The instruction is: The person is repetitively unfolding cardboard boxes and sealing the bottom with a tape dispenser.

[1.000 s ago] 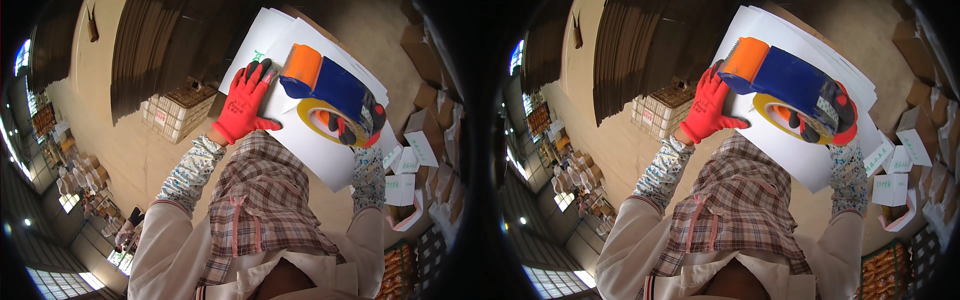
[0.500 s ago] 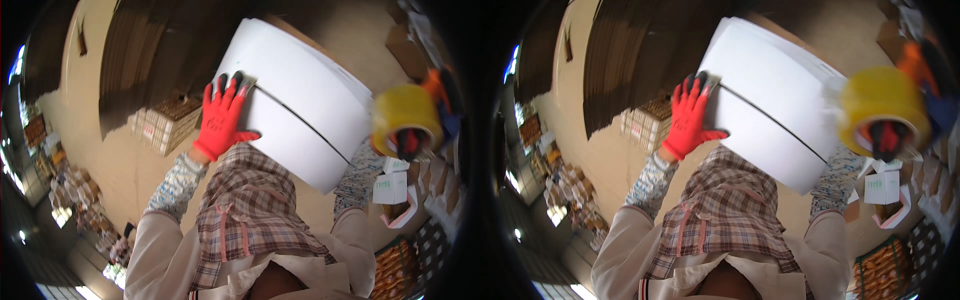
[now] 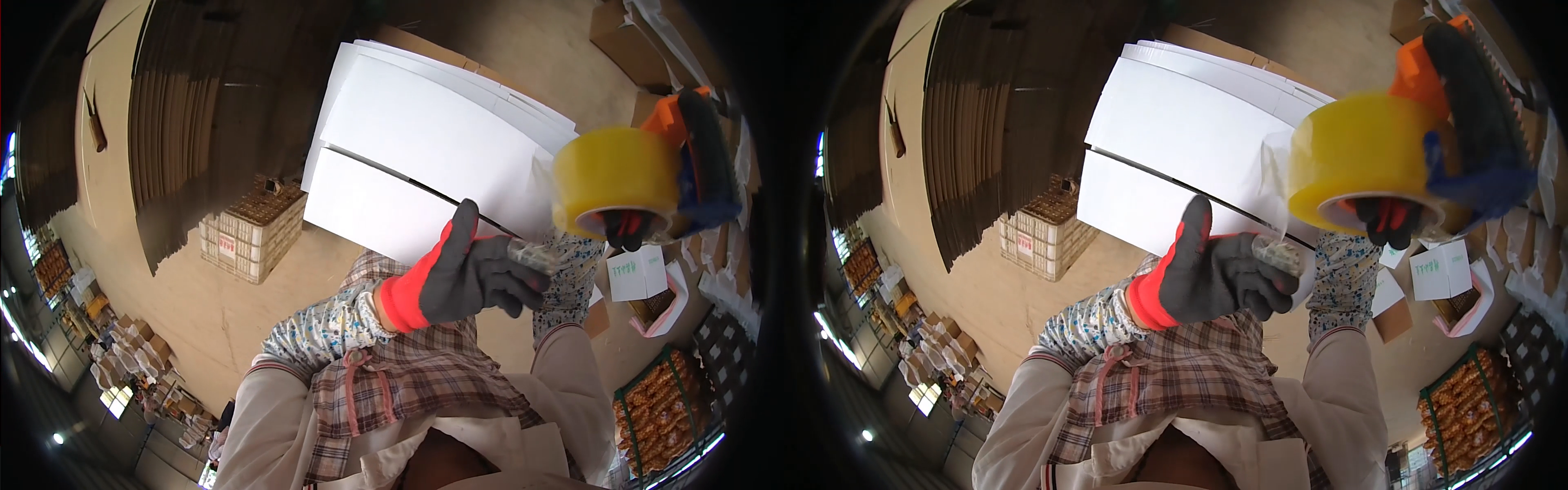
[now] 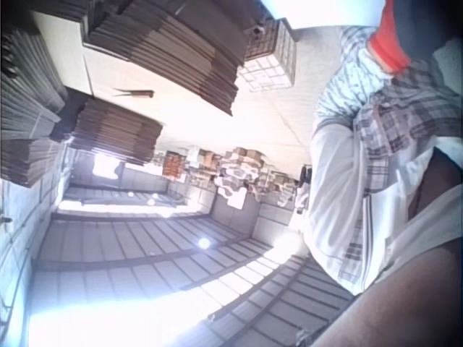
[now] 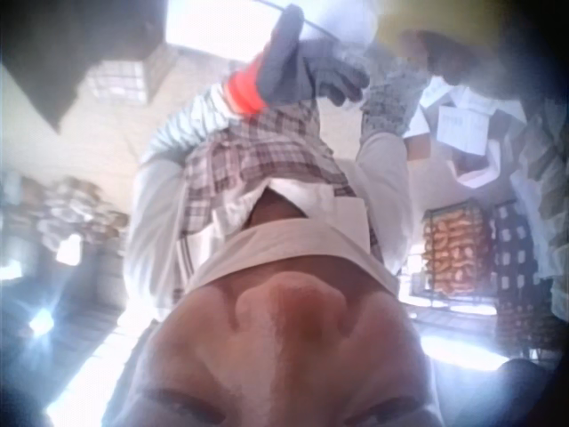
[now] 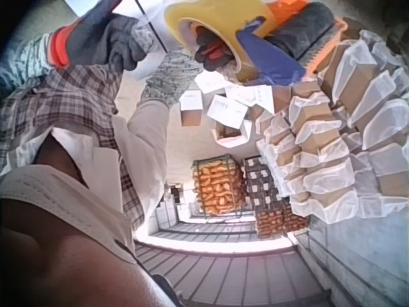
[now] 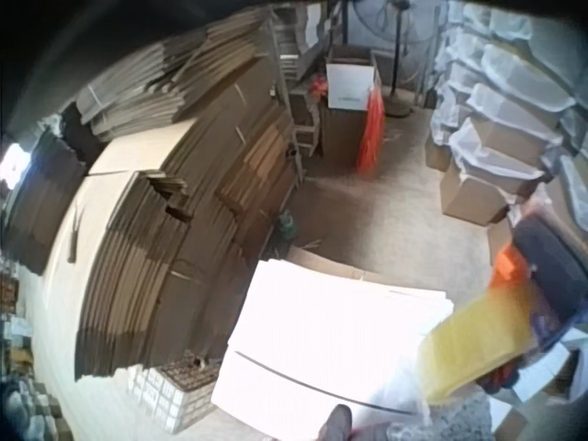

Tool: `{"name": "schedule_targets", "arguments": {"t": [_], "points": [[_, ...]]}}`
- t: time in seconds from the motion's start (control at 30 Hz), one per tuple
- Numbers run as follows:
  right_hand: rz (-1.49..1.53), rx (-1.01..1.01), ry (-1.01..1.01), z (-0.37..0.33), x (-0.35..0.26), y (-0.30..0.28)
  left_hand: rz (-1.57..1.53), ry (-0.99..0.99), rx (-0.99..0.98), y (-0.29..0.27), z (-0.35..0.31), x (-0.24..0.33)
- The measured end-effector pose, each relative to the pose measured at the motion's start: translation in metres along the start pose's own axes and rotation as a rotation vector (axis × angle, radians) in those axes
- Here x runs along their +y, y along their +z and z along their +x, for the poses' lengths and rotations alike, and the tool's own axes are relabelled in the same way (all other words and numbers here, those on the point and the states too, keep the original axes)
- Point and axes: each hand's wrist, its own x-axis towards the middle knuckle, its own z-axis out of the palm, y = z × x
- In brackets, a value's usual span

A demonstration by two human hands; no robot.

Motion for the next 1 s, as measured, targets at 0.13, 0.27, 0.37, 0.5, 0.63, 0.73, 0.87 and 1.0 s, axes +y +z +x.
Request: {"name": "schedule_targets", "arguments": {"t": [0.13, 0.27, 0.37, 0.5, 0.63, 0.73, 0.87, 1.0], "points": [[-0.019, -0.012, 0.016, -0.002, -0.001, 0.001, 0.188, 0.189, 0.098, 0.008, 0.006, 0.002], [-0.039, -0.028, 0.025, -0.003, 0.001, 0.002, 0.17, 0.218, 0.074, 0.004, -0.003, 0.01], [-0.06, -0.04, 0.028, -0.004, 0.001, 0.002, 0.731, 0.482, -0.053, -0.004, -0.009, 0.015], [-0.13, -0.078, 0.029, -0.004, -0.006, 0.001, 1.274, 0.667, -0.14, -0.013, -0.02, 0.027], [-0.266, -0.2, 0.048, 0.0, -0.019, 0.004, 1.313, 0.599, 0.208, -0.007, -0.054, 0.065], [-0.402, -0.363, 0.079, 0.009, -0.028, 0.012, 0.818, 0.758, 0.543, 0.008, -0.101, 0.116], [-0.618, -0.62, 0.154, 0.022, -0.035, 0.035, 1.842, 0.743, 0.718, 0.017, -0.145, 0.162], [-0.687, -0.668, 0.304, 0.024, -0.036, 0.064, 2.292, 0.802, 0.576, 0.012, -0.154, 0.176]]}}
